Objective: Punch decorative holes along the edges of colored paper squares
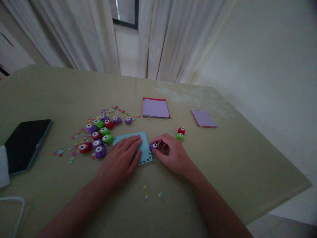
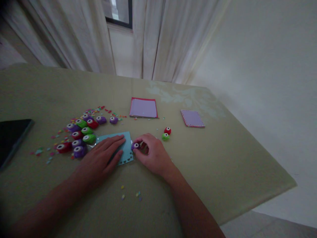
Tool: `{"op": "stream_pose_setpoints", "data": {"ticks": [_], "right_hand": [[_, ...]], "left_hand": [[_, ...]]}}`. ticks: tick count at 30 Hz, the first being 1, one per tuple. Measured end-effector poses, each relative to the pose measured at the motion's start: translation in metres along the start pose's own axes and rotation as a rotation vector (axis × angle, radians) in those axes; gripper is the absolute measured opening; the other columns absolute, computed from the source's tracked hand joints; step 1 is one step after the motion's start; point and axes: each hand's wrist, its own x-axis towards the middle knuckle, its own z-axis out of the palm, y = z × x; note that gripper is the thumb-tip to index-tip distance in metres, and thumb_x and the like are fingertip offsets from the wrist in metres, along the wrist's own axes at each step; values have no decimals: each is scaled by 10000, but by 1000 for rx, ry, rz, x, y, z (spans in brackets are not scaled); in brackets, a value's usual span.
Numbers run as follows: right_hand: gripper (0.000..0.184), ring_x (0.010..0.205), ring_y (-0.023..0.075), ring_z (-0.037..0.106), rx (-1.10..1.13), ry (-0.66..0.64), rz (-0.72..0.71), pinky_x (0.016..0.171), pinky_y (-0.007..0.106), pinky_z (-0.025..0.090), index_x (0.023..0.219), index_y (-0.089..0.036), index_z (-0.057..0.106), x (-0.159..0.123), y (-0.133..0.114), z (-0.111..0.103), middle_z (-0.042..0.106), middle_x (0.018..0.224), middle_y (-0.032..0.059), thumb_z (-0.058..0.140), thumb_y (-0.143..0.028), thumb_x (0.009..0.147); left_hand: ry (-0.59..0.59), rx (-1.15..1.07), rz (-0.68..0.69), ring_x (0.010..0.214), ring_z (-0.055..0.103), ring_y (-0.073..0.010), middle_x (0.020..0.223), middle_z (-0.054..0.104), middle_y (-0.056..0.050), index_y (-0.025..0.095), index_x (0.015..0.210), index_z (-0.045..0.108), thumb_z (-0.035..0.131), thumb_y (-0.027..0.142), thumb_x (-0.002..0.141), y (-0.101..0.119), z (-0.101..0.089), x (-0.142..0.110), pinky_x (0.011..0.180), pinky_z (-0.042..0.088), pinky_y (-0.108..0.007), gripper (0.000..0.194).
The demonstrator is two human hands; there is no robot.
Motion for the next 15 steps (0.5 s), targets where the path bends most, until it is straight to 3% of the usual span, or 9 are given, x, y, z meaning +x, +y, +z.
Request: {"op": "stream_pose_setpoints", "data": {"ticks": [15], "right_hand": [[204, 856, 159, 684, 13, -83, -39, 829, 290, 549, 1101, -212, 762, 0, -1, -3, 736, 1026, 34, 761, -144, 909]], "left_hand": [[11, 16, 0, 1402, 584, -306, 1538, 622, -120, 184, 1465, 607, 407, 376, 1112, 0, 1, -1, 1219, 458, -517, 449]]}}
